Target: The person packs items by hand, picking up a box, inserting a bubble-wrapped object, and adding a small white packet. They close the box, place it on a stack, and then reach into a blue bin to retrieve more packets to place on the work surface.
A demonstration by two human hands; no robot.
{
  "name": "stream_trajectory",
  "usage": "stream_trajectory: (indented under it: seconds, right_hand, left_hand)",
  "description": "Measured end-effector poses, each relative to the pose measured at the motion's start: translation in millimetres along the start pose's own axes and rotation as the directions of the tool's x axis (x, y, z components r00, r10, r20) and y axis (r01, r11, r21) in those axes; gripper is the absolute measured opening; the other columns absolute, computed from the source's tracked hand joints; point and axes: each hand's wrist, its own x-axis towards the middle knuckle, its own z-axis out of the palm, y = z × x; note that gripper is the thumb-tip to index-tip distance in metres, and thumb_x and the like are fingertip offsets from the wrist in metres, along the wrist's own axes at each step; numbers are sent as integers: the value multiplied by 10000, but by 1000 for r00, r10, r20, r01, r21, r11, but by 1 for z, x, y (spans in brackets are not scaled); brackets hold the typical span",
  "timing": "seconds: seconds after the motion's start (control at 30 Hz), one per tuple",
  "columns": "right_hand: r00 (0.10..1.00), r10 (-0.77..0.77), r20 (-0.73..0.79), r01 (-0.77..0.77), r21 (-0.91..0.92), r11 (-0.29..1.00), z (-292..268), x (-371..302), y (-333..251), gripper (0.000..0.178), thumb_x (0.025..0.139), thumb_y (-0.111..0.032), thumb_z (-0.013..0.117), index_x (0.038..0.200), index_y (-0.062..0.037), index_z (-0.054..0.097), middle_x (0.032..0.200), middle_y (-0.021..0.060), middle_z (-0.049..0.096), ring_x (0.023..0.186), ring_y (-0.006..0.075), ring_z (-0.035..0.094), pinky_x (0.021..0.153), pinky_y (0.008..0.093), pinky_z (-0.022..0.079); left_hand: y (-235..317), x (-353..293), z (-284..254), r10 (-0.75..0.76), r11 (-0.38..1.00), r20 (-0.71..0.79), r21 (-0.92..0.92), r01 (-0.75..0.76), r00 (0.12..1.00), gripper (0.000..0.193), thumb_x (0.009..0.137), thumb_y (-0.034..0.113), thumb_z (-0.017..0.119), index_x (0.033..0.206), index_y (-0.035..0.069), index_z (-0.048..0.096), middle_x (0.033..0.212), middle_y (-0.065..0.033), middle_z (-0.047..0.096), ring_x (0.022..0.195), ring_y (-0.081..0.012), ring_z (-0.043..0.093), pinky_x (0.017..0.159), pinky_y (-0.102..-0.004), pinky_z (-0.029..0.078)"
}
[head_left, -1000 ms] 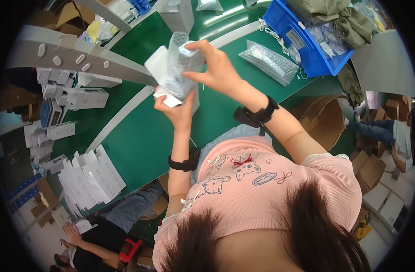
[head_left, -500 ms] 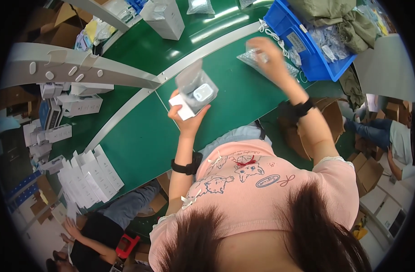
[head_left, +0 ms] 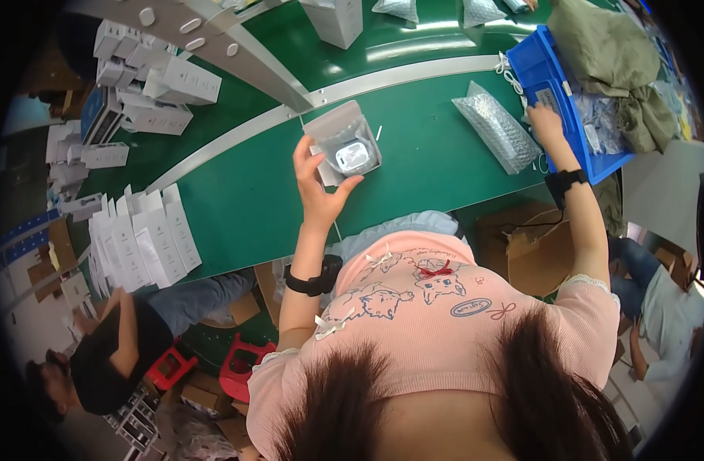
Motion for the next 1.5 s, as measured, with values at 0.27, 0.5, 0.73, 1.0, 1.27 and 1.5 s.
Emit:
stream_trajectory:
  seconds: [0.27,0.5,0.73,1.0,1.27,1.5]
  right_hand:
    - [523,-238,-819,826,416,381,-214,-27,-152,244,616,-15,620,855,-29,577,825,74,525,744,229,532,622,292,445]
    - [147,-632,-760,970,-14,243,-206,-10,-256,171,628,-147,627,755,-46,572,802,36,522,785,205,512,724,314,443]
    - [414,-734,-539,902,132,411,-200,-20,-272,246,644,-239,653,803,-67,577,865,38,535,846,198,503,885,356,373]
    - [602,-209,-770,767,486,418,-167,-25,-270,679,600,-244,750,1181,-44,461,1153,110,453,1107,230,428,1004,367,285]
    - [926,-199,-322,305,946,-111,-152,15,-268,988,518,-154,802,1331,-56,250,1290,116,360,1205,262,355,996,385,303]
    - [877,443,-185,341,890,-304,-176,74,-130,781,567,-79,769,1228,-32,357,1171,96,467,1118,213,433,934,347,363]
  left_hand:
    - [38,19,-25,-147,928,67,354,114,987,259,644,56,717,899,83,676,1109,-145,460,948,-276,531,783,-339,461]
    - [41,27,-33,-141,933,100,345,99,985,283,655,40,697,934,68,664,979,-129,533,859,-237,562,733,-307,468]
    - [32,30,-38,-137,913,116,399,80,984,275,693,3,643,963,53,645,999,-160,516,813,-250,563,675,-301,463]
    - [63,27,-57,-136,856,173,517,27,976,383,708,124,662,1078,66,580,1207,-185,428,1078,-332,449,896,-373,373]
    - [66,3,-120,-648,56,-108,980,189,754,827,575,141,755,1299,130,357,1387,-162,199,1286,-397,137,961,-607,163]
    - [83,40,-60,-633,252,56,958,137,772,903,561,54,722,1340,198,289,1403,-132,170,1298,-372,127,948,-647,142]
